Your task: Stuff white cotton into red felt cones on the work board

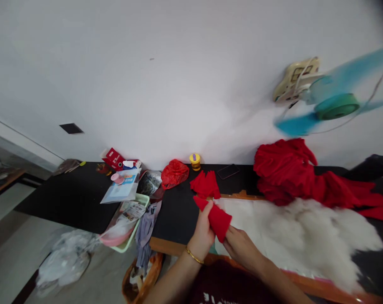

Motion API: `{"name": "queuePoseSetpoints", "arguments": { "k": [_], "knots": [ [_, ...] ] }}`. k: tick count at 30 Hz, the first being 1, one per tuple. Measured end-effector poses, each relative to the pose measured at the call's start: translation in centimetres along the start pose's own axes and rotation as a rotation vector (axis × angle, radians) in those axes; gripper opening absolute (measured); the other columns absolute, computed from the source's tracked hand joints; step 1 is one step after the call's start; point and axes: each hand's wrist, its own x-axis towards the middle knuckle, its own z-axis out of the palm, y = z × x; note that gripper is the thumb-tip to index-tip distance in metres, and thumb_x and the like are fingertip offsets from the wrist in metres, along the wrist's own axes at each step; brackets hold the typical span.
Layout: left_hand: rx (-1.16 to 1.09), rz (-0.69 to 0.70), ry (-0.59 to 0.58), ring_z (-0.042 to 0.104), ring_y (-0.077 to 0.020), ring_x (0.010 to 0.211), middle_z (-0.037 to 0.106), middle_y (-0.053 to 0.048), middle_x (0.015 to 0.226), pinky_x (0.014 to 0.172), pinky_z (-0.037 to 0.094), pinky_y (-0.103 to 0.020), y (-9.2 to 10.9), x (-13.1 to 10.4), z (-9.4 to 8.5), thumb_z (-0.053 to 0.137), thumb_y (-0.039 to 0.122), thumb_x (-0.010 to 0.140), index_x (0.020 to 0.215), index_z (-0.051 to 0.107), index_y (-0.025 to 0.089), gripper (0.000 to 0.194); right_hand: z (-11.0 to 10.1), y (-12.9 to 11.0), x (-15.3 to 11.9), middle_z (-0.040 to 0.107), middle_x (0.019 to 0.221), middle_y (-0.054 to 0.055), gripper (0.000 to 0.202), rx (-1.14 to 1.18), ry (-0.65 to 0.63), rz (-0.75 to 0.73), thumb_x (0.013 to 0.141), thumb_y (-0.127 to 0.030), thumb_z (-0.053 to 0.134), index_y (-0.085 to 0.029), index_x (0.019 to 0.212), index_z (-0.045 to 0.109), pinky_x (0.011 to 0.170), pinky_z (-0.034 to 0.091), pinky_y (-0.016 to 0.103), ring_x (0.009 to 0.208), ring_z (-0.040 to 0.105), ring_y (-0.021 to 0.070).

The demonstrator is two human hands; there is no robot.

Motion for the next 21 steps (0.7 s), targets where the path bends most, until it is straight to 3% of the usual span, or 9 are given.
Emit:
{"name": "queuePoseSetpoints", "arguments": {
  "k": [4, 6, 8, 11, 15, 18, 21],
  "knots": [
    [-0.008, 0.134, -0.002, 0.068, -0.0173, 0.075, 0.072, -0.005, 0.087, 0.080, 0.054, -0.031, 1.6, 0.6, 0.1, 0.087, 0.039, 0.064, 0.094, 0.067, 0.015, 0.043, -0.2, 0.1, -1.2, 0.054, 0.143, 0.018, 0.050, -0.061, 0.126, -0.043, 0.089, -0.005, 0.036, -0.019, 0.134, 0.054, 0.086, 0.059, 0.031, 0.109, 0.069, 0.0205],
    [0.036, 0.157, -0.015, 0.068, -0.0175, 0.077, 0.072, -0.005, 0.089, 0.079, 0.053, -0.030, 1.4, 0.2, 0.2, 0.087, 0.039, 0.066, 0.101, 0.066, 0.015, 0.047, 0.2, 0.4, -0.9, 0.061, 0.135, 0.018, 0.048, -0.081, 0.170, -0.063, 0.088, -0.006, 0.037, -0.017, 0.130, 0.057, 0.080, 0.061, 0.031, 0.103, 0.071, 0.0211],
    [0.056, 0.150, -0.047, 0.068, -0.0180, 0.077, 0.071, -0.004, 0.087, 0.081, 0.052, -0.032, 0.7, -0.4, 0.3, 0.085, 0.040, 0.069, 0.105, 0.065, 0.016, 0.047, 0.7, 0.9, -0.3, 0.072, 0.112, 0.016, 0.047, -0.096, 0.207, -0.090, 0.082, -0.004, 0.039, -0.015, 0.120, 0.065, 0.074, 0.062, 0.031, 0.092, 0.074, 0.0226],
    [0.078, 0.136, -0.120, 0.069, -0.0207, 0.084, 0.072, -0.006, 0.090, 0.088, 0.051, -0.035, -0.3, -1.2, 0.0, 0.084, 0.039, 0.071, 0.109, 0.064, 0.017, 0.049, 1.3, 1.6, 0.3, 0.077, 0.087, 0.011, 0.047, -0.074, 0.261, -0.069, 0.073, -0.001, 0.041, -0.014, 0.107, 0.070, 0.065, 0.062, 0.029, 0.074, 0.074, 0.0222],
    [0.101, 0.078, -0.207, 0.065, -0.0282, 0.109, 0.071, -0.013, 0.111, 0.101, 0.046, -0.040, 0.2, -1.4, -0.6, 0.080, 0.046, 0.074, 0.121, 0.063, 0.016, 0.058, 0.9, 2.1, 0.3, 0.077, 0.089, 0.008, 0.043, 0.009, 0.337, -0.049, 0.073, 0.000, 0.040, -0.019, 0.095, 0.072, 0.066, 0.061, 0.028, 0.075, 0.074, 0.0205],
    [0.107, 0.041, -0.136, 0.063, -0.0284, 0.115, 0.070, -0.014, 0.118, 0.102, 0.047, -0.039, 1.2, -1.0, -1.2, 0.071, 0.053, 0.080, 0.121, 0.065, 0.015, 0.055, 0.7, 1.8, 0.5, 0.076, 0.098, 0.010, 0.044, -0.054, 0.347, -0.089, 0.075, 0.002, 0.039, -0.019, 0.096, 0.070, 0.073, 0.061, 0.030, 0.088, 0.073, 0.0215],
    [0.107, 0.042, -0.058, 0.066, -0.0262, 0.110, 0.072, -0.014, 0.115, 0.098, 0.049, -0.036, 2.0, -0.9, -1.7, 0.075, 0.038, 0.080, 0.115, 0.068, 0.013, 0.043, 0.9, 1.2, 1.0, 0.075, 0.095, 0.010, 0.039, -0.192, 0.221, -0.147, 0.076, 0.002, 0.043, -0.018, 0.098, 0.069, 0.075, 0.061, 0.032, 0.092, 0.071, 0.0231]
  ]
}}
